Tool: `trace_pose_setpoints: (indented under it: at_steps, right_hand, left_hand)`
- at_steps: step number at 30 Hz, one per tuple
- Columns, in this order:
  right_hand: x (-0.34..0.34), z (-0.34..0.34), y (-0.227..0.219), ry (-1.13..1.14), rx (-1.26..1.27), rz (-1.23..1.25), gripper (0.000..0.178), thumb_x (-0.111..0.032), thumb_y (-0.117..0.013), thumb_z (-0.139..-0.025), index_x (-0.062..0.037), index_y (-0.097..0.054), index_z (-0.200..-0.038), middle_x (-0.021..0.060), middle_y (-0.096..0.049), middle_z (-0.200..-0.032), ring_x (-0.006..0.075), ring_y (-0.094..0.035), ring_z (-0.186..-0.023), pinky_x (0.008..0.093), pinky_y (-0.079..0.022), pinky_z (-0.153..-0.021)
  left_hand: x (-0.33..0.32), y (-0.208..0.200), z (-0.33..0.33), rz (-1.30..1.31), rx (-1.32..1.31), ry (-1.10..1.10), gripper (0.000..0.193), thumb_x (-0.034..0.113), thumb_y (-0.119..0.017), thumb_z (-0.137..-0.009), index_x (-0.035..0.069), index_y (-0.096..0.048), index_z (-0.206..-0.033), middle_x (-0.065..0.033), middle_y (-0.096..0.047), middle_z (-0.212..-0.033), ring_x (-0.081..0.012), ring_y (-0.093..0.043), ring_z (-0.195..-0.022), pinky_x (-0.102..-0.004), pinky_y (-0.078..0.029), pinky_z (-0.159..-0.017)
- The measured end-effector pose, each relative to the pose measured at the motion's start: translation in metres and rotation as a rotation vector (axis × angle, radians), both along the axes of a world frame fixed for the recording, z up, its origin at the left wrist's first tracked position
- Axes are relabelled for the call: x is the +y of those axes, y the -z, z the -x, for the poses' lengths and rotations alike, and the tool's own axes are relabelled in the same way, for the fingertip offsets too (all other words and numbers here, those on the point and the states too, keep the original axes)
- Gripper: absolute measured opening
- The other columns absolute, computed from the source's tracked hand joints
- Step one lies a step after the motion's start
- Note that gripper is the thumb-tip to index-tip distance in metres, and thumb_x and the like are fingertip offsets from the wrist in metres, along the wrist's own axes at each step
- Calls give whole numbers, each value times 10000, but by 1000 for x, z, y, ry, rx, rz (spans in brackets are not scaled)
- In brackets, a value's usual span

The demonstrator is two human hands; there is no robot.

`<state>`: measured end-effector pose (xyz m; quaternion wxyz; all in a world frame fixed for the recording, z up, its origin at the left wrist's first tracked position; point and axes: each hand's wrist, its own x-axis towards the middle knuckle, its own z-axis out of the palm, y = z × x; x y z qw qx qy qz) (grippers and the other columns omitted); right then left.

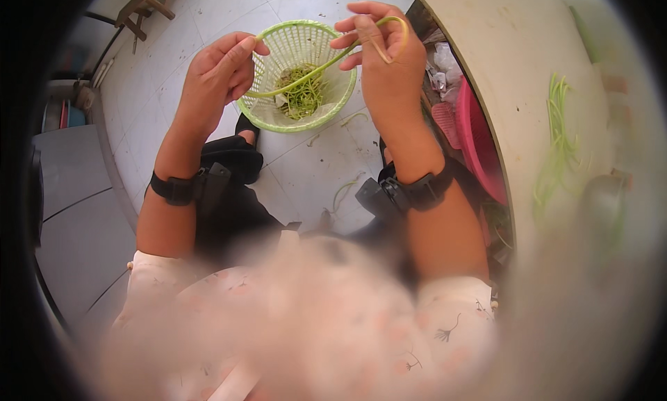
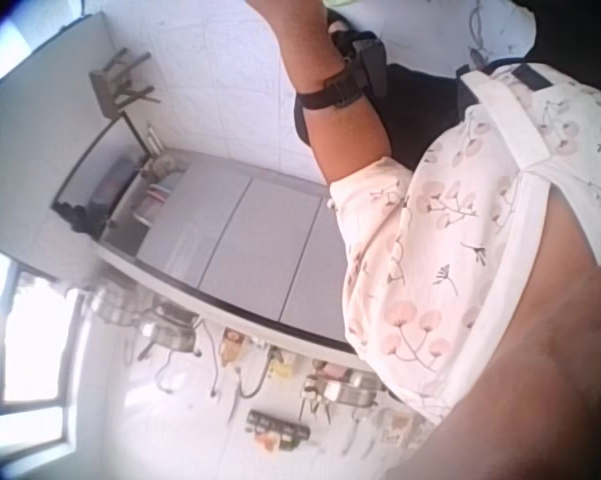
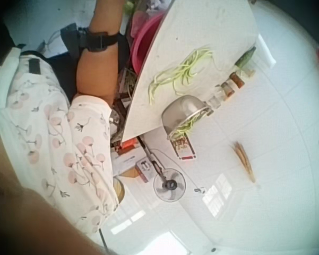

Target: The person strips long green vegetables by hand, removing the outer layer and placing the discarded pieces into a small green basket and the cleaned stalks into a metal bowl.

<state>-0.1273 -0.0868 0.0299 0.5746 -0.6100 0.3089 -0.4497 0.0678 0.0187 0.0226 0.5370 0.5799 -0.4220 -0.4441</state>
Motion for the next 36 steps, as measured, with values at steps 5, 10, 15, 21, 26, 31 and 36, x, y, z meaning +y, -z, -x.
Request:
trace_pose_setpoints:
  at_steps: [5,10,15,21,26,31,36]
  right_hand:
    - [-4,6,-3,147,-39,195,151,-69,-540,-974,12,-595,-1089,80,-667,-884,118,-658,-747,208,-520,-585]
    - [6,6,3,-114,283,167,156,-98,-626,-942,-20,-659,-1072,68,-689,-899,110,-645,-789,217,-514,-651]
    - [15,-2,13,-206,353,488,172,-88,-675,-893,-38,-677,-1057,47,-692,-901,125,-631,-775,239,-502,-681]
    - [17,-1,13,-188,336,505,114,-106,-676,-864,-21,-660,-939,123,-652,-817,251,-641,-740,328,-505,-673]
    - [15,3,13,-130,369,246,126,-126,-602,-964,-9,-645,-985,46,-670,-848,78,-623,-706,196,-487,-581]
    - [7,3,12,-39,217,28,154,-140,-565,-978,-9,-639,-1013,42,-667,-815,93,-649,-734,198,-506,-576]
    - [-1,9,15,10,143,-26,174,-153,-558,-975,-5,-648,-998,52,-675,-805,100,-655,-744,217,-528,-605]
  left_hand:
    - [-1,-1,4,23,52,58,291,172,-437,-1024,23,-632,-1181,66,-327,-551,-35,-340,-471,-192,-270,-438]
    - [0,-2,9,-62,21,143,306,159,-435,-1027,32,-614,-1242,67,-338,-566,-27,-335,-489,-190,-267,-451]
    - [-3,2,18,9,91,188,342,230,-477,-1034,50,-520,-1322,87,-350,-625,-18,-290,-551,-191,-241,-497]
    - [-4,2,18,-51,114,288,320,222,-521,-1015,47,-522,-1283,85,-388,-631,-12,-317,-551,-185,-241,-493]
    - [-5,0,18,-24,-26,219,232,226,-548,-1003,49,-626,-1130,72,-468,-640,-14,-395,-548,-177,-272,-485]
    - [-7,4,12,-119,31,131,235,241,-557,-998,42,-674,-1044,62,-481,-634,-28,-454,-544,-177,-310,-478]
    - [-10,7,-3,122,301,-6,308,229,-527,-1009,14,-598,-1218,-10,-607,-790,-79,-595,-718,-183,-344,-512]
